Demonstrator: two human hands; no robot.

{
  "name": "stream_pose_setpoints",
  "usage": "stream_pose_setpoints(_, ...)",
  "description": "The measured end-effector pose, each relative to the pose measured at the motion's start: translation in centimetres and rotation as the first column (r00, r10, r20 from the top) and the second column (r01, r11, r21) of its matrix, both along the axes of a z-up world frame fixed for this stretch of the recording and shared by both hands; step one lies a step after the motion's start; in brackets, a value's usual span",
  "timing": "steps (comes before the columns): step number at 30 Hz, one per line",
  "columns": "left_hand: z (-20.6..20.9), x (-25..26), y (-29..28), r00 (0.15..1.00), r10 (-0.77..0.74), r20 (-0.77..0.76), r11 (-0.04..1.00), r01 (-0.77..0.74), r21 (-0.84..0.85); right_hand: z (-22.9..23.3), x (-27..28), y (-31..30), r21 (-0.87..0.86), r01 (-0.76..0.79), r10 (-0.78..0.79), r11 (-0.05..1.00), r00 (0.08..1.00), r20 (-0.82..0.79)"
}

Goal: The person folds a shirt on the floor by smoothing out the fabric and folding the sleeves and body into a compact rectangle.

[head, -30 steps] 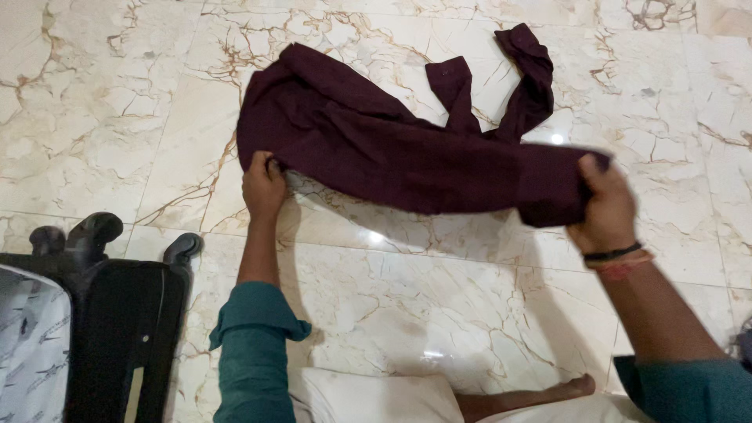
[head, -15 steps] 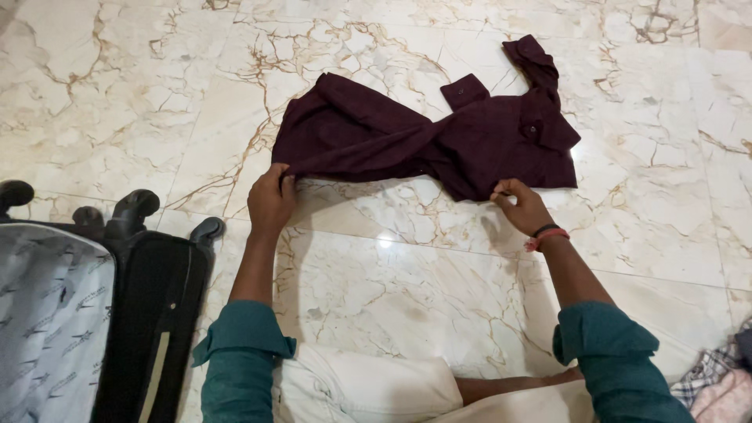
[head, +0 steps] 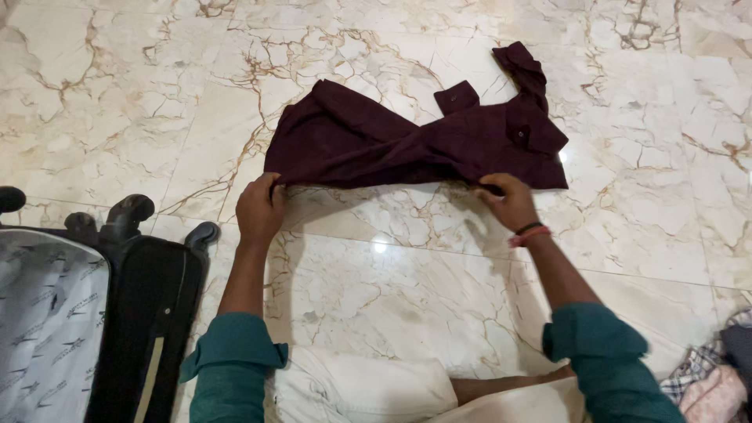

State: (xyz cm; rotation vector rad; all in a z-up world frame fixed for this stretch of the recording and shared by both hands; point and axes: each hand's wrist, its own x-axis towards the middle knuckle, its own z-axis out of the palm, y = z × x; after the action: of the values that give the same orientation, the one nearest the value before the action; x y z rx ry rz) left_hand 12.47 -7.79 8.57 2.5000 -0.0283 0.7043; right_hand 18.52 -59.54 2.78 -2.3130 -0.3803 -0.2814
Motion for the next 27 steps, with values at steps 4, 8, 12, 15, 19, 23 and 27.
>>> stream_pose_setpoints(4,4.1,-2.0,0.0,1.0,0.007,0.009,0.997,-0.006,-0.078,12.3,-4.3,-6.3,0.458,0.138,-0.053,0.878,0.979,-0.194)
stream_pose_setpoints(8,8.2,-5.8,-1.1,0.991,-0.075,0.112,0.994,0.083,-0.069,20.2,-11.7,-9.5,-0.049,0.124,-0.101,0.991,0.936,0.338)
stream_pose_setpoints(12,12.1,-9.8,-1.7,0.989,-0.119,0.093,0.988,0.127,-0.089,20.0,-14.9,-9.7,0.11,0.053,-0.048,0.993,0.997,-0.053)
stream_pose_setpoints(15,12.7,-11.7,-2.6,0.985,-0.165,0.044,0.986,0.165,-0.003,15.3,-16.3,-6.2,-0.278,-0.173,-0.113,0.945,0.625,-0.772)
stream_pose_setpoints(19,11.6,-13.1,-3.3,0.983,-0.181,-0.041,0.983,0.181,-0.004,8.2,-18.8,0.2,-0.541,-0.612,-0.185,0.577,0.547,-0.816)
stream_pose_setpoints(23,10.8,-13.8,-3.1,0.985,-0.162,-0.051,0.987,0.161,-0.025,4.1,-20.0,1.2,-0.646,-0.511,-0.193,0.567,0.68,-0.707)
stream_pose_setpoints(27,10.0,-14.5,-1.8,0.99,-0.085,-0.116,0.996,0.08,-0.045,0.7,-18.6,-0.8,-0.542,-0.457,-0.059,0.706,0.724,-0.687)
